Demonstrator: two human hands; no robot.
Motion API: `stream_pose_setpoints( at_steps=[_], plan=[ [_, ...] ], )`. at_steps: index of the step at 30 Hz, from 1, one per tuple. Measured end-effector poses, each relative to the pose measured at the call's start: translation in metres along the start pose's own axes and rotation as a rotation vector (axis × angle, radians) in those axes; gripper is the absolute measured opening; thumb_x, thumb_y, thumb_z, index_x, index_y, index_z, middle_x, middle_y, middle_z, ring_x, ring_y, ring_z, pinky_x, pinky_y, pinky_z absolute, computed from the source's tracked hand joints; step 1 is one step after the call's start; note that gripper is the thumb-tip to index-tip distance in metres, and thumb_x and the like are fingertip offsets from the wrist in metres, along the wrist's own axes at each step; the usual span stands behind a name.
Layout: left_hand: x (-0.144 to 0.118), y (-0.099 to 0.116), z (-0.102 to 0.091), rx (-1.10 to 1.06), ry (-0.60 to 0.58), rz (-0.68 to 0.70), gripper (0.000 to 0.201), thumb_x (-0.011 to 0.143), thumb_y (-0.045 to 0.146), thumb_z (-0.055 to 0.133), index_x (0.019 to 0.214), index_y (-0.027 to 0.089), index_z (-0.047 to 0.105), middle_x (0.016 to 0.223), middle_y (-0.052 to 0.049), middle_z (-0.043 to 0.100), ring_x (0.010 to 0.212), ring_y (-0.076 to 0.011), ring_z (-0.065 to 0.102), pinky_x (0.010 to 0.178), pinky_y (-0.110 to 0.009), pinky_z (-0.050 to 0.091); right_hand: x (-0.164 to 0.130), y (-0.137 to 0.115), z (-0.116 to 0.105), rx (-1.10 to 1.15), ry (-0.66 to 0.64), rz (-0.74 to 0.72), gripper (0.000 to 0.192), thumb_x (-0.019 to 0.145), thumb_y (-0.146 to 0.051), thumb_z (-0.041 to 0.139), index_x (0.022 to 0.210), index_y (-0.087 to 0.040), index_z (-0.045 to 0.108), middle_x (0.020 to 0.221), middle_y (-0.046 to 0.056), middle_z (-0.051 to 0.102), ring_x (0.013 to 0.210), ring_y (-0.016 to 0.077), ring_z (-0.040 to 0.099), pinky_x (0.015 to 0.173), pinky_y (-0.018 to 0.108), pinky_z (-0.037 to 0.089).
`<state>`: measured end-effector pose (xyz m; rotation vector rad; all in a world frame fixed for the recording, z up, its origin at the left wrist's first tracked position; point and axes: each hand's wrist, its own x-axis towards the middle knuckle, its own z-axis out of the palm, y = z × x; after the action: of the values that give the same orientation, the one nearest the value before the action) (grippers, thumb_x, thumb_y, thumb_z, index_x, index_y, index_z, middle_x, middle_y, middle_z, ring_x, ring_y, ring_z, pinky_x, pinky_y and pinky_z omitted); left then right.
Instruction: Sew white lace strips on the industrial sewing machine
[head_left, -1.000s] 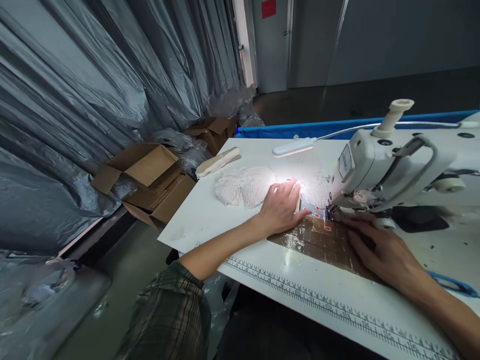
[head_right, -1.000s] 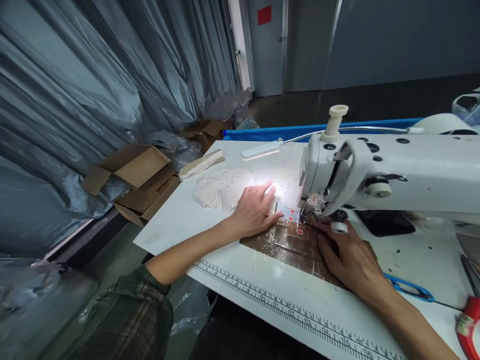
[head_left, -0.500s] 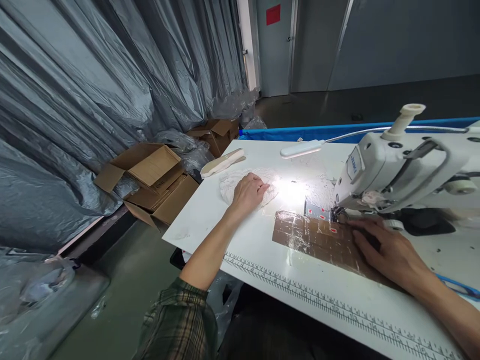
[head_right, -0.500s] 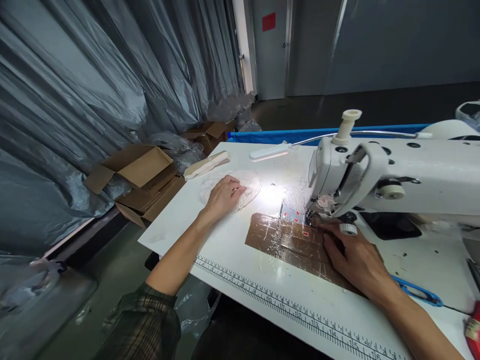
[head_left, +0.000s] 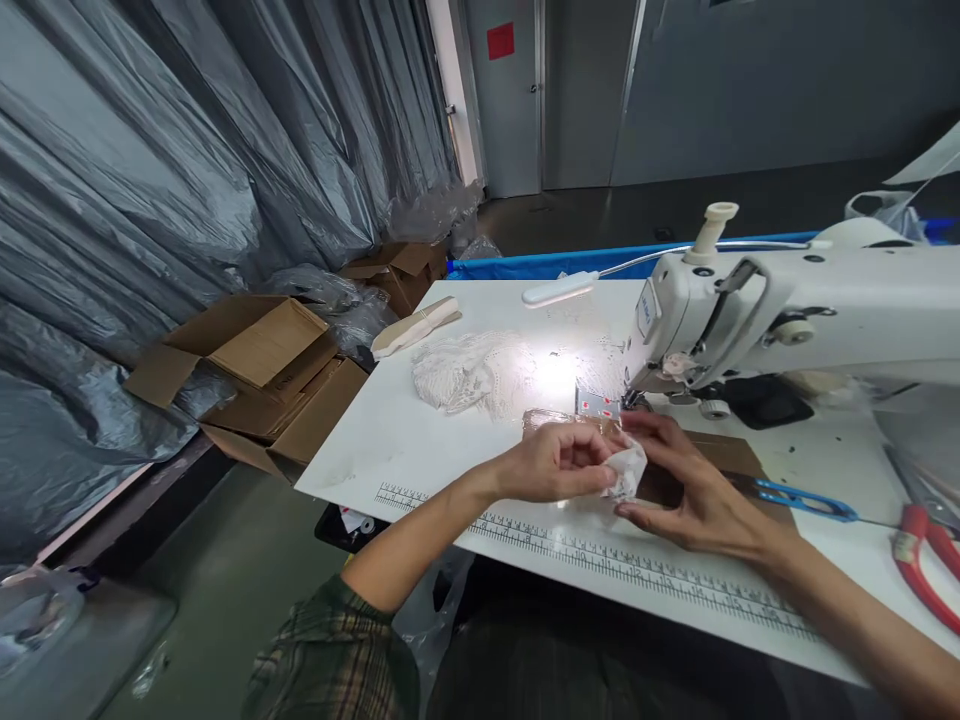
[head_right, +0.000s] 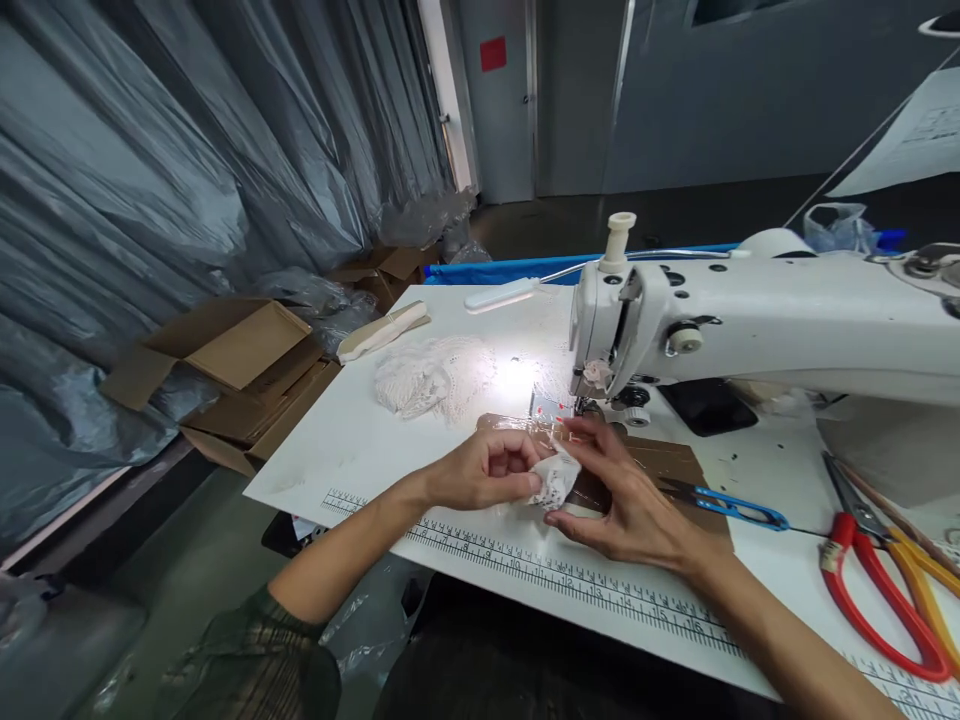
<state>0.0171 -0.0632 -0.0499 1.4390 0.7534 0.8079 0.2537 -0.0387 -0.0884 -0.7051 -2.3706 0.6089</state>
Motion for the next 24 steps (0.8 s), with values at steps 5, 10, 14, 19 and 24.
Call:
stream_pose_setpoints(
  at_steps=[5,10,14,19,24],
  plan=[
    [-0.010,0.014,0.004,-0.103,0.055,-0.055,0.048,0.070,0.042,0.083,0.103,0.017,0.058,0.096,-0.008,0.069,0.077,-0.0149,0.064,0.067,-0.027,0.050,0.009,-0.028,-0.001,0.394,-0.192,0.072,0.017,0.092,-0.029,0.058,0.087,-0.020,0.070,0.108,0.007,0.065,0.099,0.0211,0.061,0.092,0.034,0.050],
    [-0.008,0.020,0.009,0.200,0.222,-0.131,0.043,0.075,0.037,0.080,0.110,0.017,0.063,0.101,-0.008,0.069,0.092,-0.0192,0.065,0.082,-0.031,0.051,0.003,-0.036,-0.002,0.680,-0.432,0.356,0.022,0.086,-0.037,0.070,0.090,-0.016,0.067,0.081,0.000,0.063,0.071,0.0121,0.053,0.065,0.022,0.044],
    [-0.011,0.014,0.001,0.278,0.281,-0.150,0.037,0.083,0.037,0.071,0.114,0.019,0.060,0.110,-0.008,0.067,0.102,-0.0206,0.064,0.081,-0.029,0.051,-0.009,-0.025,-0.019,0.807,-0.533,0.577,0.035,0.083,-0.048,0.072,0.090,-0.015,0.064,0.075,-0.002,0.059,0.063,0.0095,0.050,0.055,0.020,0.040],
    [-0.008,0.000,-0.011,0.547,0.340,-0.137,0.041,0.088,0.038,0.064,0.123,0.020,0.053,0.112,-0.008,0.064,0.102,-0.0208,0.063,0.078,-0.029,0.052,-0.010,0.001,-0.044,0.619,-0.365,0.626,0.040,0.080,-0.054,0.071,0.093,-0.016,0.067,0.080,0.001,0.063,0.067,0.0112,0.054,0.057,0.023,0.041],
    [0.014,-0.006,-0.017,1.124,0.260,0.005,0.040,0.091,0.027,0.055,0.130,0.017,0.052,0.108,-0.011,0.062,0.089,-0.0225,0.062,0.069,-0.035,0.051,0.006,0.021,-0.052,-0.015,-0.125,0.702,0.028,0.081,-0.048,0.069,0.086,-0.021,0.070,0.062,-0.001,0.060,0.054,0.0129,0.051,0.049,0.025,0.033]
  ],
)
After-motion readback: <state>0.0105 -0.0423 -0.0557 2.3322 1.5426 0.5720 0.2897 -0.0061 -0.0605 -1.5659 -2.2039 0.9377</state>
